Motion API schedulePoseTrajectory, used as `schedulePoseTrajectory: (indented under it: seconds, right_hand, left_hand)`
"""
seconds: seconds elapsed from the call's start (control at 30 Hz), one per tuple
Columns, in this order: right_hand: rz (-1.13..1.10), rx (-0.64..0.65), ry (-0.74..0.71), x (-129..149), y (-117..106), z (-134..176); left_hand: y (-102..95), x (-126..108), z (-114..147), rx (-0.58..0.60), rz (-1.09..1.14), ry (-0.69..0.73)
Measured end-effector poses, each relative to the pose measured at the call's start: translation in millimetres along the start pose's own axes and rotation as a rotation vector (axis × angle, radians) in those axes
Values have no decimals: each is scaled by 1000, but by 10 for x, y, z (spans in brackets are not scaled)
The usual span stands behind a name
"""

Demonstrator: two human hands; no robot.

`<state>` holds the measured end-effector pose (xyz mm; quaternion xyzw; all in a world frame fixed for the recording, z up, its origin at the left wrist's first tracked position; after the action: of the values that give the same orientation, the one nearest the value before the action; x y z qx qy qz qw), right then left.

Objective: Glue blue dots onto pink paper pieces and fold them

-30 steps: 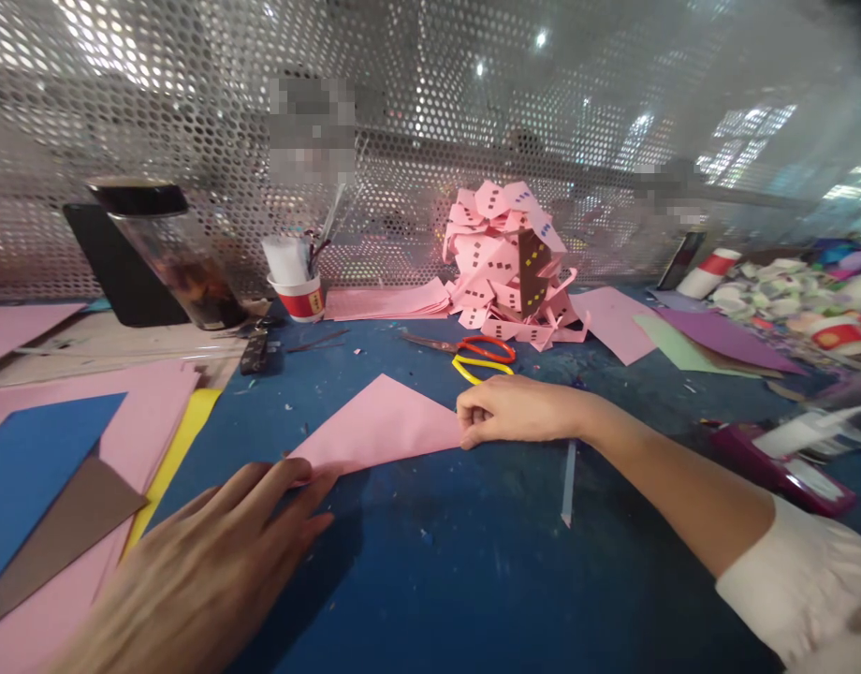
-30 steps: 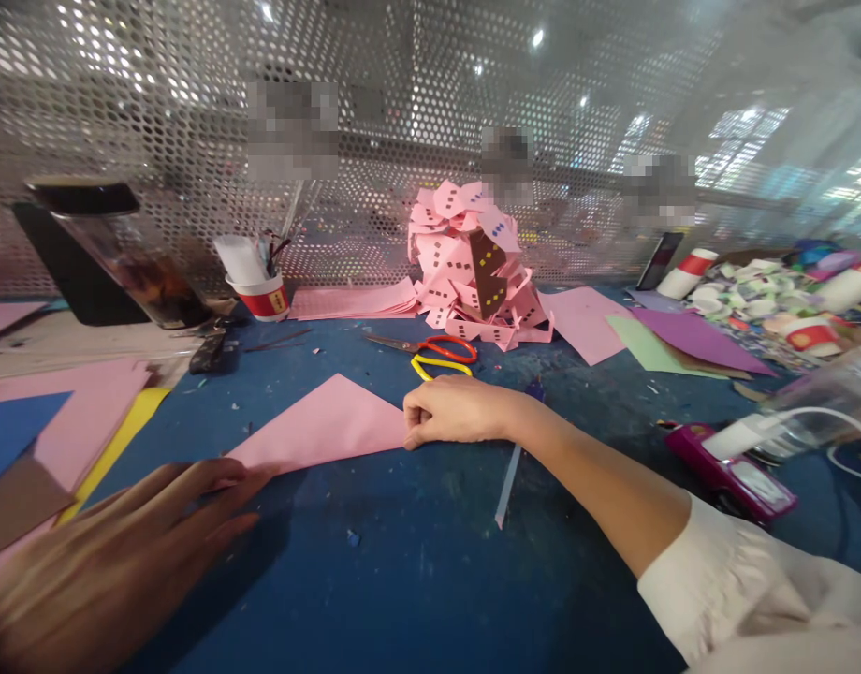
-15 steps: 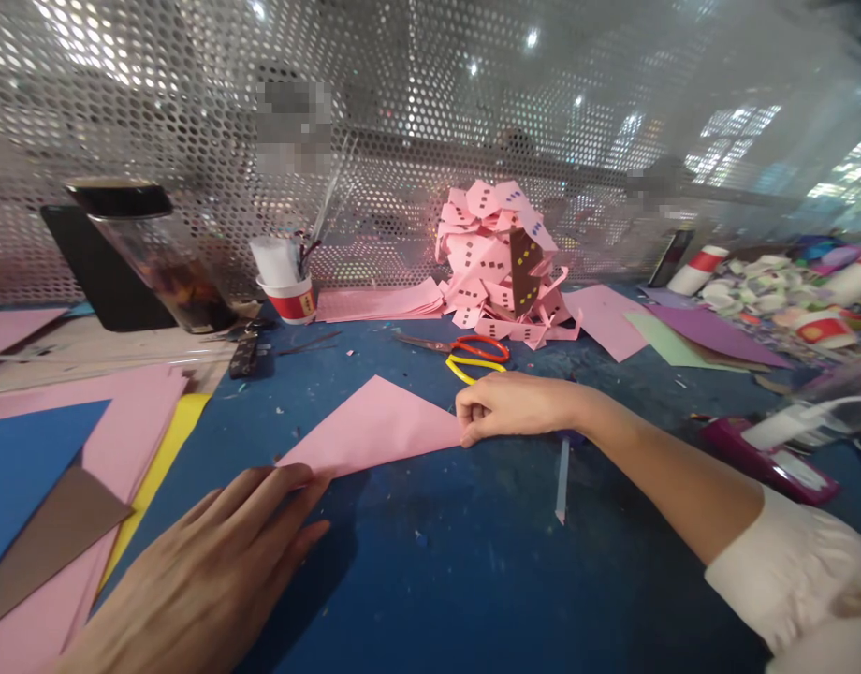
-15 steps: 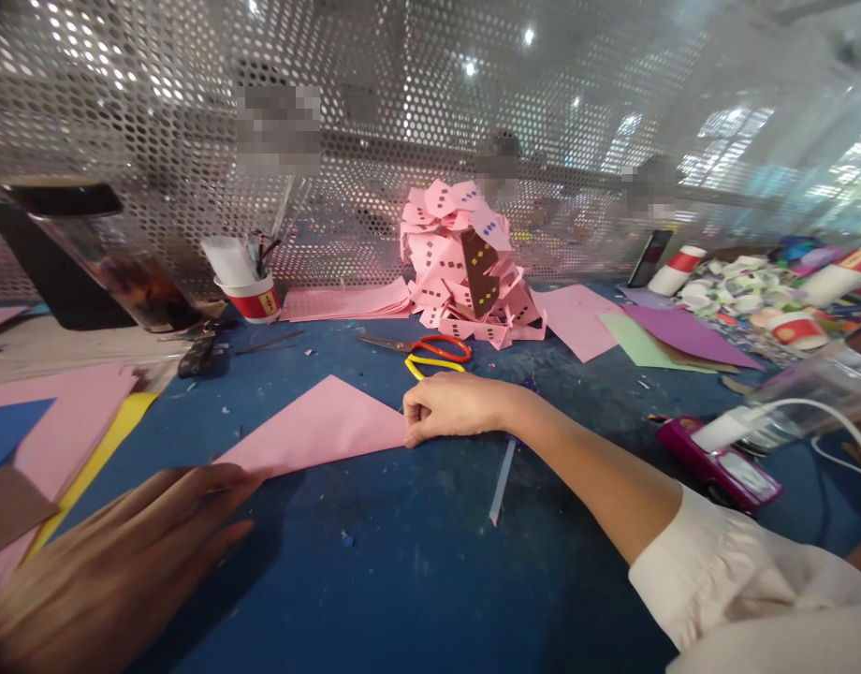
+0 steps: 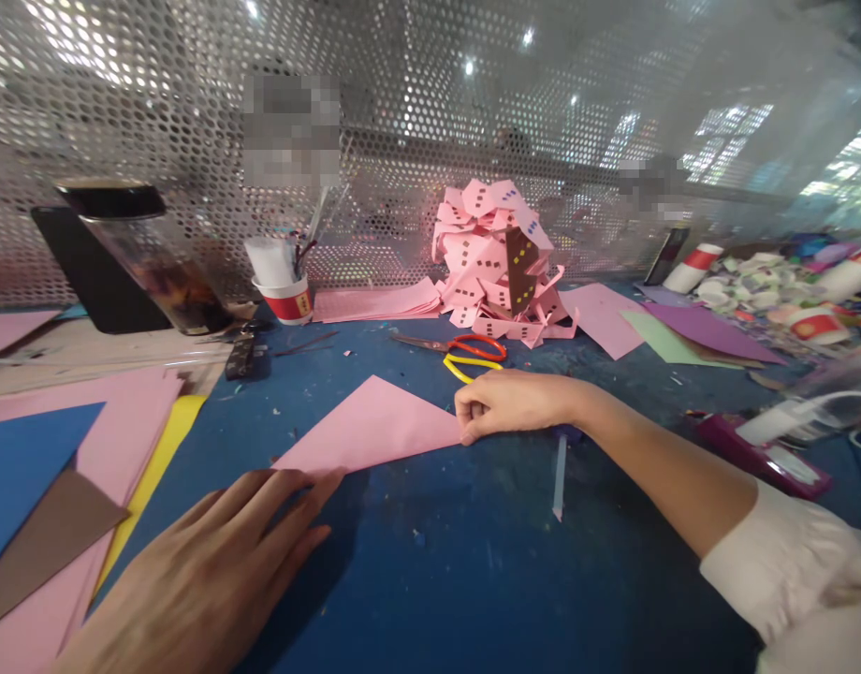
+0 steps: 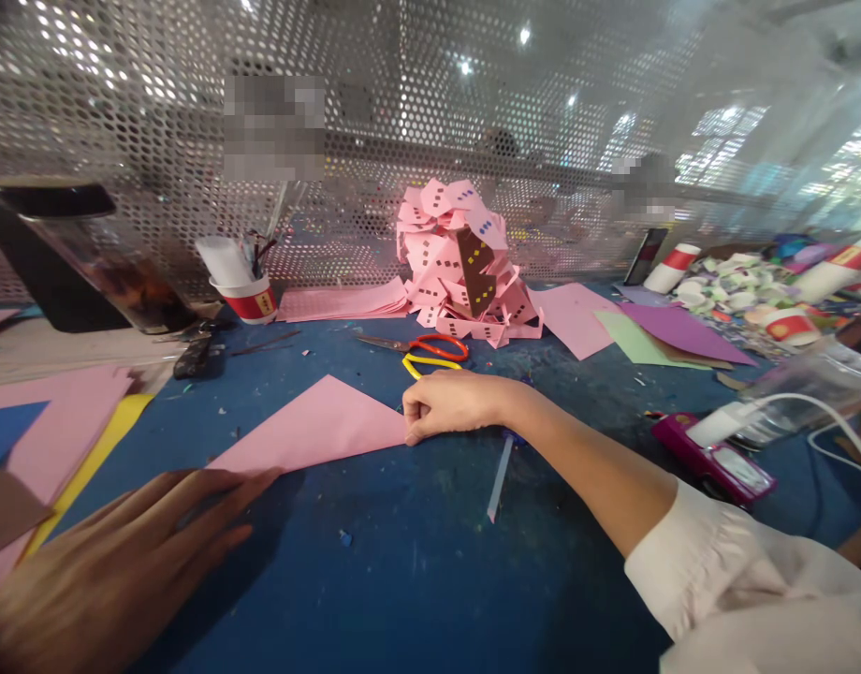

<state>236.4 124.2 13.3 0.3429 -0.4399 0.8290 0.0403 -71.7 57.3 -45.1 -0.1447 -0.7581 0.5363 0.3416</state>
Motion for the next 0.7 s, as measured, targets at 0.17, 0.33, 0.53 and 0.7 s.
schedulePoseTrajectory:
  seconds: [0.17, 0.33, 0.53, 0.7]
  right_hand:
    - [-11, 8, -1, 2, 1, -8]
    - [-3, 9, -3, -2, -10, 1]
    - [-3, 51, 24, -47, -56, 39]
    - [47, 16, 27, -9, -77, 80]
  left_hand:
    - [-25, 1, -30, 44, -6, -11]
    - [-7, 13, -53, -12, 23, 4]
    - [2, 12, -50, 6, 55, -12]
    - [22, 9, -56, -63, 97, -6]
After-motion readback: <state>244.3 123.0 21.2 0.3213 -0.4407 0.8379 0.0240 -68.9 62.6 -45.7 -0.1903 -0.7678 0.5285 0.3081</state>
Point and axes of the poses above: each hand's wrist, its own z-axis away from the middle knuckle, its own y-axis out of the palm, x = y × z, the point moved 2 cm from there along -z, towards the middle knuckle, and after that the axes turned 14 degrees about -z, right-handed, at the moved point
